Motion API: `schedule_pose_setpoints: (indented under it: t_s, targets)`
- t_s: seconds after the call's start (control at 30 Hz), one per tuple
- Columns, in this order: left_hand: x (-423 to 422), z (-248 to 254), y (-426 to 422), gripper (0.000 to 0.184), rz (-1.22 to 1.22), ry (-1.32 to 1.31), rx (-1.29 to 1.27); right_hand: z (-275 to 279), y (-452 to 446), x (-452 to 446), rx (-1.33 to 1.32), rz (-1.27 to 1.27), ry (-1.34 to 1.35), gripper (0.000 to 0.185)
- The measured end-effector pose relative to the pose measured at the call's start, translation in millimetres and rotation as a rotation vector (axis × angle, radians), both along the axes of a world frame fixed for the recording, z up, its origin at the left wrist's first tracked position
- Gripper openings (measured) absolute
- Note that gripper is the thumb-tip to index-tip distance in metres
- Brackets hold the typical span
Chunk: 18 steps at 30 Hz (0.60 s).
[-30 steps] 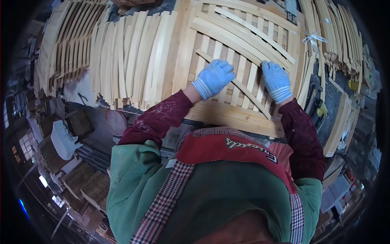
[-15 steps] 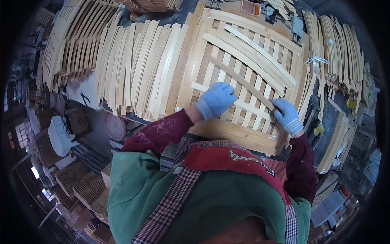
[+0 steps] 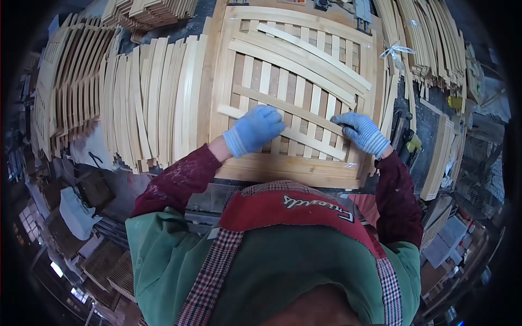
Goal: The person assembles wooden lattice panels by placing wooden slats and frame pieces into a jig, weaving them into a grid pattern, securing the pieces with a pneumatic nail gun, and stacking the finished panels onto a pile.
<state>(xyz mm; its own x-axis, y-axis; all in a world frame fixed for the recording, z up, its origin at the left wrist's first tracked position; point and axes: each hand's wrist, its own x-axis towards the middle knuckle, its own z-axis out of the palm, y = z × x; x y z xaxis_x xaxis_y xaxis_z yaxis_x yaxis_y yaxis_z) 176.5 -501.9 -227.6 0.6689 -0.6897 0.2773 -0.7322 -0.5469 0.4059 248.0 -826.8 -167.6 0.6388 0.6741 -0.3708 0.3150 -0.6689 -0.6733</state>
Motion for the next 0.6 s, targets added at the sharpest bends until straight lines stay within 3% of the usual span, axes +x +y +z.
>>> schedule_pose_setpoints:
  t_s: [0.13,0.23,0.27,0.33,0.43,0.6]
  targets:
    - [7.3,-2.3,-19.3,0.036,0.027,0.033,0.068,7.2,14.3,0.6,-0.104,0.035,-0.208,0.028]
    - [8.7,23.7,-24.0,0.048,0.14,0.015,-0.05,12.0,31.4,15.6,-0.277,-0.028,-0.469,0.031]
    - [10.3,21.1,-25.5,0.064,0.175,0.091,0.03,1.9,37.3,21.5,-0.207,-0.046,-0.581,0.032]
    - [8.7,14.4,-26.0,0.069,0.188,0.121,0.067,-17.2,49.8,32.4,-0.116,-0.034,-0.772,0.035]
    - [1.7,9.6,-20.9,0.075,0.189,0.158,0.113,-23.7,59.0,36.9,-0.281,-0.017,-0.683,0.036]
    - [-8.0,13.7,-18.4,0.075,0.21,0.159,0.152,-13.1,58.5,31.0,-0.218,-0.042,-0.614,0.037]
